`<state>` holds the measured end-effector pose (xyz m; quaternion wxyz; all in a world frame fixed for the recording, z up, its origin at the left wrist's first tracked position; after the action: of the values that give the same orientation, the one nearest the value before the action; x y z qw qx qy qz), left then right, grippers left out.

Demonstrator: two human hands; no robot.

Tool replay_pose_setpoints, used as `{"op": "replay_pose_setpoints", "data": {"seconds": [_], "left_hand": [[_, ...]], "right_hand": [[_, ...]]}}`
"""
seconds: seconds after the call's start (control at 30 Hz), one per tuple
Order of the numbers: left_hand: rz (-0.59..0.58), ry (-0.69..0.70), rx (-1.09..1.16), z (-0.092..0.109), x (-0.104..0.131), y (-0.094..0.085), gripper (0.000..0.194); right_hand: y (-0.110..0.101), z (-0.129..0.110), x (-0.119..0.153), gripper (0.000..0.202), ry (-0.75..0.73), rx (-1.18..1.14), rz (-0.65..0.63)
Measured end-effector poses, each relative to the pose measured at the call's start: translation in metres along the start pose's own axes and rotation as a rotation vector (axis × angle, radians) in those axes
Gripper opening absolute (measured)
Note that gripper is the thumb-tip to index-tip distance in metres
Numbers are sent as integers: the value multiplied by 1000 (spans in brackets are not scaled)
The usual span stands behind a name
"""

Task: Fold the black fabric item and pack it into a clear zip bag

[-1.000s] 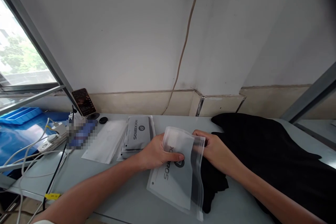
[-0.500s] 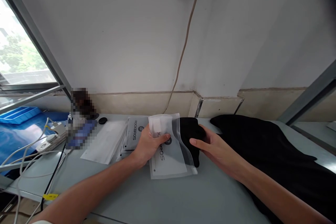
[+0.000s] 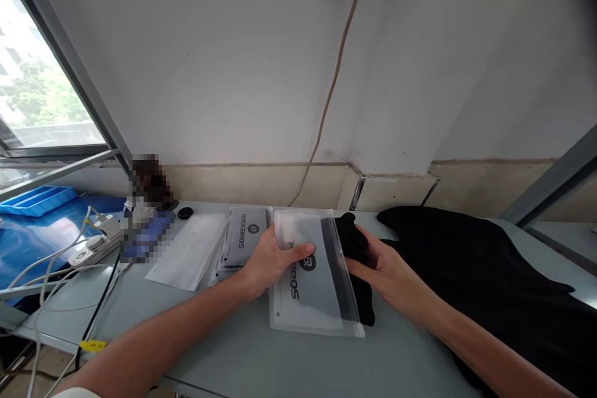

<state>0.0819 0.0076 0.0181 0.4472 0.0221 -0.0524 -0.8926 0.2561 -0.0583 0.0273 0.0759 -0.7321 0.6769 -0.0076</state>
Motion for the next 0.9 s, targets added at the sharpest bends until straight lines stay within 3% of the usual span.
{"op": "replay_pose_setpoints", "data": {"seconds": [0.1,0.2,0.3,0.4,0.77,0.9], "left_hand": [[-74,0,53,-1,2,7,59],[-178,-111,125,-6,5,16,66],[-119,-177,157,-11,6,14,68],[-61,-146,172,-12,5,12,67],[-120,-146,146,-12,6,19,65],[-156,-142,86,-14,8,21,65]], "right_hand": [[2,1,2,58,42,-50,-37],[1,6,4,71,101,-161,-6],[8,12,7,71,192,-226,-79],[7,14,7,60,211,-278,-64],[0,17,8,54,234,-303,-40],[-1,20,7,51,232,-338,40]]}}
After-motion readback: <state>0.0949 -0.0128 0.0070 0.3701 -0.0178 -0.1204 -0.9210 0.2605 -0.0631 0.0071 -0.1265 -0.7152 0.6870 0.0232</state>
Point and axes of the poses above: each hand's wrist, its own x-axis away from the middle knuckle, its own y-axis out of the palm, z = x × y, the point moved 7 cm from there along -x, towards the middle knuckle, and after that the axes turned 2 degrees about -z, right-handed, at the moved point
